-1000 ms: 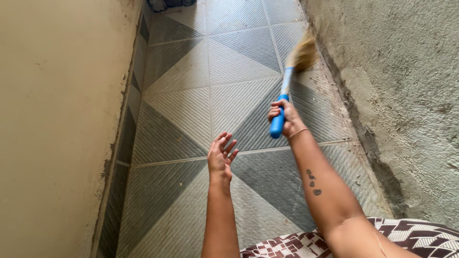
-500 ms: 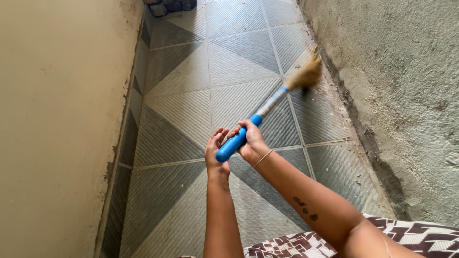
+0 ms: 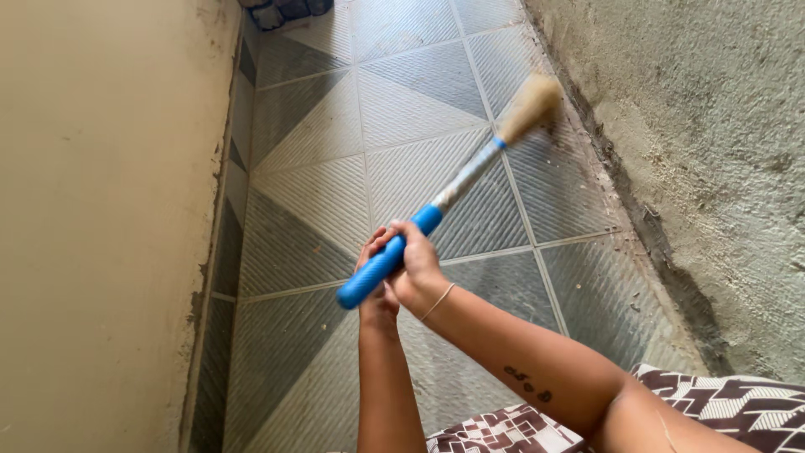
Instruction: The person sweeps the tiled floor of a narrow hallway using a broom, pushing debris along the edges and center of the path.
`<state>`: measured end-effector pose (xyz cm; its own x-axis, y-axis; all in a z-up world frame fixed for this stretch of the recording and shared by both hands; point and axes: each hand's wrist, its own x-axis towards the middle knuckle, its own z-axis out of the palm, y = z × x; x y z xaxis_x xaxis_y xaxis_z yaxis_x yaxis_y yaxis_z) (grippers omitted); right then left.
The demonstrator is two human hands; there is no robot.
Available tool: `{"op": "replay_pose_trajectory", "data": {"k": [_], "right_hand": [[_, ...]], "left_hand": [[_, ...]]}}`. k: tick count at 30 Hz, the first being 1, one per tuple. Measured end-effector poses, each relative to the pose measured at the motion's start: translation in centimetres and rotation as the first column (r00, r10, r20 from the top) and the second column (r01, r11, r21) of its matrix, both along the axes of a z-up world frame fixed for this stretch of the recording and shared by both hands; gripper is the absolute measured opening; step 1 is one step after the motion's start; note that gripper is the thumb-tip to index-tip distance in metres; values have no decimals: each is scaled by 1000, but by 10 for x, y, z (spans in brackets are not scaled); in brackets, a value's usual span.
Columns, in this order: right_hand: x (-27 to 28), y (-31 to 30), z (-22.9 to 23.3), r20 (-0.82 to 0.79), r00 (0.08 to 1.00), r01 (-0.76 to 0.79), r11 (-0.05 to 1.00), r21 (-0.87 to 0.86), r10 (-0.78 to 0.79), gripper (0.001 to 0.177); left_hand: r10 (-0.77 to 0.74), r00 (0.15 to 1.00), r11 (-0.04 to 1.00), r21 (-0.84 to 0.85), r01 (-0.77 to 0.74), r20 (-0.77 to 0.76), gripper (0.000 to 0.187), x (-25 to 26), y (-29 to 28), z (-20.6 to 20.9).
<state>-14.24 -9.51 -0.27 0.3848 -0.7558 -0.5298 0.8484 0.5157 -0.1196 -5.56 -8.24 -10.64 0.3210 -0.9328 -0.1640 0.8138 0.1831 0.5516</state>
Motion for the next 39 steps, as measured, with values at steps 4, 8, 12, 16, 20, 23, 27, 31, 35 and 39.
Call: {"op": "replay_pose_trajectory", "data": {"k": [4,8,12,16,20,23,27,31,35,39], "right_hand": [[-5,-18,-13,155,988,-45,990,134,24,12],[-30,-61,-27,147,986,-46,976,-212,79,20],[-62,-97,-19,293,951,-50,986,-162,96,15],[-29,-79,-32,63,998,0,992,-124,8,16],[-35,-89,-55,187,974,-127,991,-33,131,17],[-75,-116,-56,353,899,-219,965,-146,258,12],[-72,-122,-45,162,974,-112,960,-257,157,7],[-46,-104,-61,9,999,-31,992,-120,33,15],[-57,-110,-90,148,970,-187,981,-46,192,23],[-95,-119,-77,276,876,-364,918,-156,395,15]], "left_hand": [[-1,987,991,130,-20,161,41,-2,6,18],[-50,984,960,282,-1,173,42,-10,13,48],[-86,963,953,302,6,254,40,-11,17,54],[-48,960,962,273,-30,275,41,-7,17,43],[-69,964,957,291,-8,255,43,-6,17,43],[-94,966,953,301,17,242,44,-8,17,50],[-89,961,952,305,5,262,44,-12,20,57],[-82,958,949,315,-9,275,44,-13,23,60],[-76,967,946,323,-8,245,44,-13,22,60],[-71,966,953,304,-9,249,44,-16,17,61]]}}
